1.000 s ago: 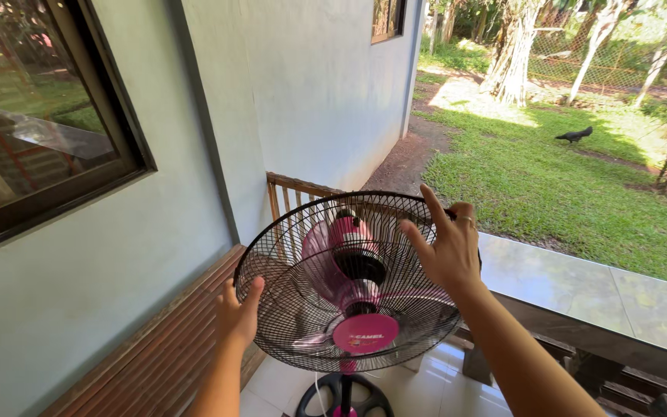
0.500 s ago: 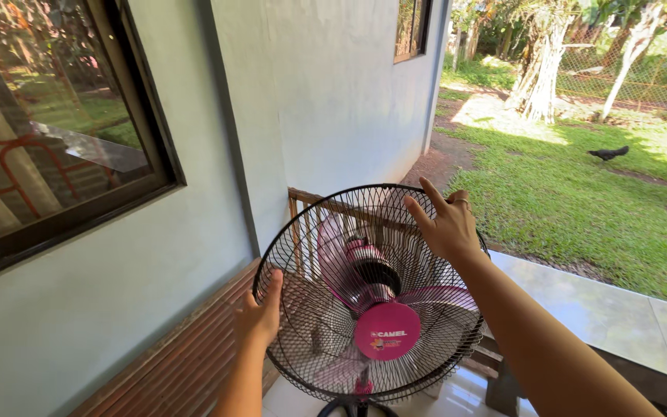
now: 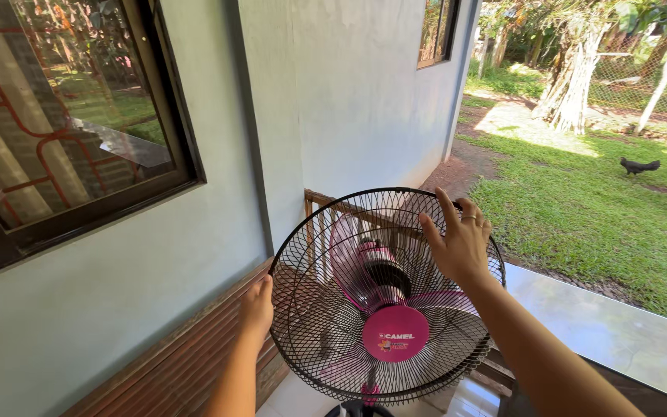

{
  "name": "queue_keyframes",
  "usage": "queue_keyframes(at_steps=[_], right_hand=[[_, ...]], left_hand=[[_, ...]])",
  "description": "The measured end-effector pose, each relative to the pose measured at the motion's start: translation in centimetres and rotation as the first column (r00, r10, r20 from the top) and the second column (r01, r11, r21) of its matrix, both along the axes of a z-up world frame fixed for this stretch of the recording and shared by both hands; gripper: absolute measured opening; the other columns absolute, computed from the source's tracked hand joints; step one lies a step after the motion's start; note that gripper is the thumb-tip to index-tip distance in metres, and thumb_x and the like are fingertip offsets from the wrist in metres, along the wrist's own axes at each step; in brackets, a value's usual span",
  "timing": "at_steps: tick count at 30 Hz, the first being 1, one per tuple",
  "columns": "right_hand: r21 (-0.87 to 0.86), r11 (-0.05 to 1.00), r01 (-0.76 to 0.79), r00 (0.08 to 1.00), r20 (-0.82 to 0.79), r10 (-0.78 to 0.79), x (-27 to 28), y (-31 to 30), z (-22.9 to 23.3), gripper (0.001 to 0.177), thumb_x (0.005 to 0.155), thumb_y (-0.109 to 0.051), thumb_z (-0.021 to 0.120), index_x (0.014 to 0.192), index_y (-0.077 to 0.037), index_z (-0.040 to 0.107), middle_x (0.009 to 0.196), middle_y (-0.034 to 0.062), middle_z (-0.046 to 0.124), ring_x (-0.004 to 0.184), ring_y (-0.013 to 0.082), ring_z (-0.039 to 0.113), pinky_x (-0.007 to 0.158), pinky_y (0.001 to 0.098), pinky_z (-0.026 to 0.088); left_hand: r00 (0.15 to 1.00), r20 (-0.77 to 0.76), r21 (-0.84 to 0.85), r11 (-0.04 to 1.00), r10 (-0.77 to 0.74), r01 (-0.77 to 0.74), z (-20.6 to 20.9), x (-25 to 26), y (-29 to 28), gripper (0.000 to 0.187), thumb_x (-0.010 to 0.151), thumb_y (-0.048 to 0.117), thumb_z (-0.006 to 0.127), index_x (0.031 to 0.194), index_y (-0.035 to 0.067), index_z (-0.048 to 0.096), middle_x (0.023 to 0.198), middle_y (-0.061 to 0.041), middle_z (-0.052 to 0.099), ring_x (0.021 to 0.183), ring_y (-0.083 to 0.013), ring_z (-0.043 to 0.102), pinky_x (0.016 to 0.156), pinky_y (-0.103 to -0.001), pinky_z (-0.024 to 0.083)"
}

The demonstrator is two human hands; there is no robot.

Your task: The person disassembles a standing electric fan on a balcony. They remove the front grille, then the fan blades, and finally use a screwdriver to loosen the central hub nut. The video ends while the person is still working on the hub.

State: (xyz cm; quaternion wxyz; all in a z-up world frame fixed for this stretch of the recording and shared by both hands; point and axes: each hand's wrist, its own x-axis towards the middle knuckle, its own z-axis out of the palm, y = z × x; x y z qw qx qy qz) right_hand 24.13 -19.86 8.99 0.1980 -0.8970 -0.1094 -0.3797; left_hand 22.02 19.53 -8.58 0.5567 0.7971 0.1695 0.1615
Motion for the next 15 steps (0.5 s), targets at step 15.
queue_keyframes(at_steps=[15], right_hand=[[-0.168,0.985,-0.032,0.999,-0.026,0.028,-4.4,4.7,-0.4,0.099,0.083,-0.083,0.047,0.162,-0.031,0.018,0.164,0.0282,0.006,0.150,0.0541,-0.001,0.112,0.0748,0.000]], left_hand=[[0.973,0.128,-0.770,0.637,0.193,-0.025,2.0,0.9,-2.3,0.040,0.089,0.025,0.074,0.123,0.003,0.072,0.127,-0.006,0.070,0.124,-0.0206,0.056,0.111,-0.048,0.037]])
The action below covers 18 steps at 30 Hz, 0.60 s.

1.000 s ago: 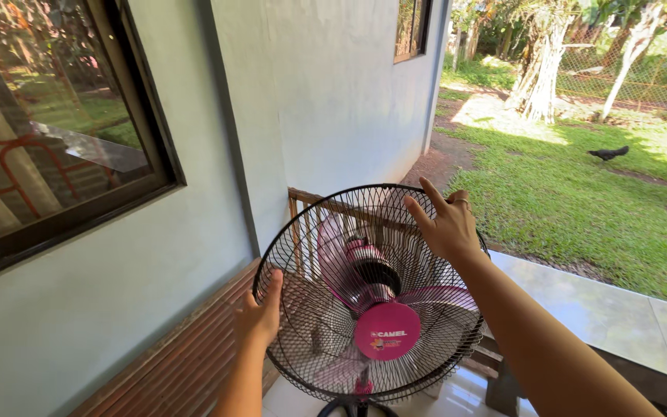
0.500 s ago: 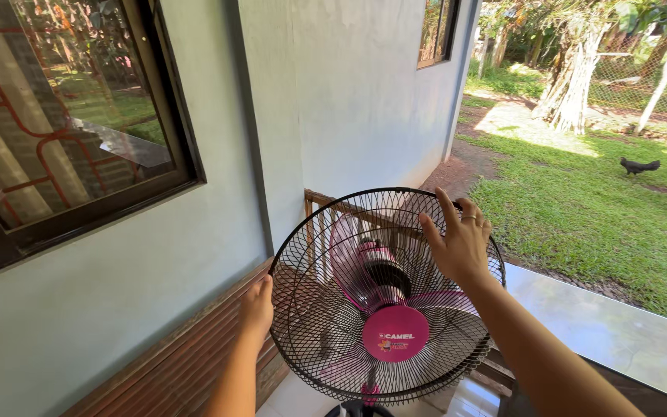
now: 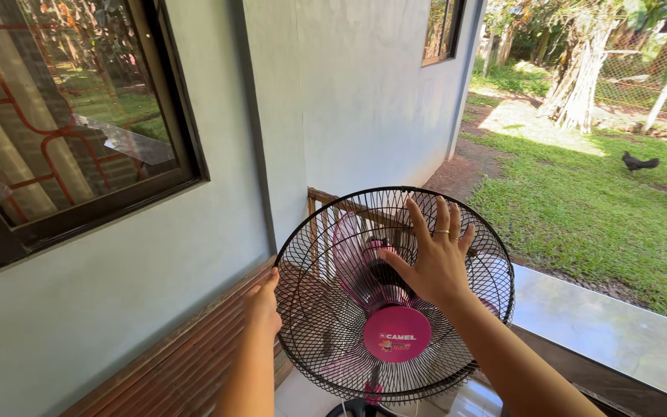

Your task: The person disassembles a standing electric fan on a balcony. They remove the front grille, then the fan blades, and finally use a screwdriver to loosen the central hub nut. The video ends while the person is still working on the hub.

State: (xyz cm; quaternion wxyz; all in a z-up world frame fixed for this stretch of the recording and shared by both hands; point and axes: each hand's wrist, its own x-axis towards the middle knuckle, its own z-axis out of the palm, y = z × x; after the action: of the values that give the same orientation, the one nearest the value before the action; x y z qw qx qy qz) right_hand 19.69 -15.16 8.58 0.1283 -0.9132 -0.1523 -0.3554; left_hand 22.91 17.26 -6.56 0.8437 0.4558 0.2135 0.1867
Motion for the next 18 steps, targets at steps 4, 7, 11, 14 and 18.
queue_keyframes(at_steps=[4,7,11,14,18], right_hand=[[-0.010,1.000,0.008,1.000,-0.008,-0.008,0.3,0.0,-0.2,0.099,0.083,-0.083,0.047,0.162,-0.031,0.017,0.164,0.0278,0.006,0.151,0.0533,-0.001,0.113,0.0744,0.000],[-0.011,1.000,0.005,1.000,-0.006,-0.005,0.4,0.0,-0.3,0.099,0.083,-0.083,0.047,0.162,-0.031,0.016,0.164,0.0280,0.006,0.151,0.0529,-0.002,0.113,0.0740,0.000],[-0.010,1.000,0.014,0.999,-0.034,-0.015,0.6,0.1,-0.4,0.100,0.082,-0.085,0.045,0.162,-0.033,0.015,0.165,0.0279,0.004,0.151,0.0528,-0.003,0.113,0.0736,0.001],[-0.016,1.000,0.026,0.998,-0.049,-0.027,0.7,0.0,-0.4,0.100,0.082,-0.086,0.044,0.162,-0.034,0.013,0.164,0.0284,0.003,0.151,0.0527,-0.004,0.113,0.0730,0.001],[-0.007,1.000,0.029,0.998,-0.061,-0.029,0.7,-0.1,-0.3,0.099,0.082,-0.085,0.044,0.162,-0.035,0.013,0.165,0.0272,0.003,0.151,0.0515,-0.003,0.114,0.0724,0.002]], left_hand=[[0.985,0.146,0.048,0.994,0.089,-0.097,-1.1,1.3,-0.1,0.034,0.088,0.018,0.076,0.119,0.002,0.073,0.121,-0.008,0.073,0.119,-0.0214,0.060,0.112,-0.043,0.038],[0.976,0.194,0.026,0.994,0.097,-0.104,-1.9,1.7,0.0,0.031,0.089,0.016,0.074,0.117,0.003,0.074,0.120,-0.007,0.074,0.119,-0.0207,0.062,0.114,-0.042,0.037],[0.991,0.048,0.022,0.992,0.126,-0.127,-1.3,1.4,-0.2,0.028,0.092,0.016,0.073,0.117,0.003,0.074,0.123,-0.006,0.072,0.123,-0.0173,0.057,0.117,-0.044,0.029],[0.989,0.018,0.024,0.989,0.148,-0.148,-0.4,0.7,-0.9,0.028,0.090,0.015,0.073,0.115,0.004,0.074,0.125,-0.008,0.072,0.126,-0.0183,0.057,0.119,-0.046,0.026],[0.988,-0.008,-0.024,0.988,0.155,-0.155,0.6,0.2,-1.4,0.030,0.088,0.015,0.075,0.114,0.002,0.073,0.128,-0.013,0.069,0.127,-0.0215,0.055,0.118,-0.048,0.028]])
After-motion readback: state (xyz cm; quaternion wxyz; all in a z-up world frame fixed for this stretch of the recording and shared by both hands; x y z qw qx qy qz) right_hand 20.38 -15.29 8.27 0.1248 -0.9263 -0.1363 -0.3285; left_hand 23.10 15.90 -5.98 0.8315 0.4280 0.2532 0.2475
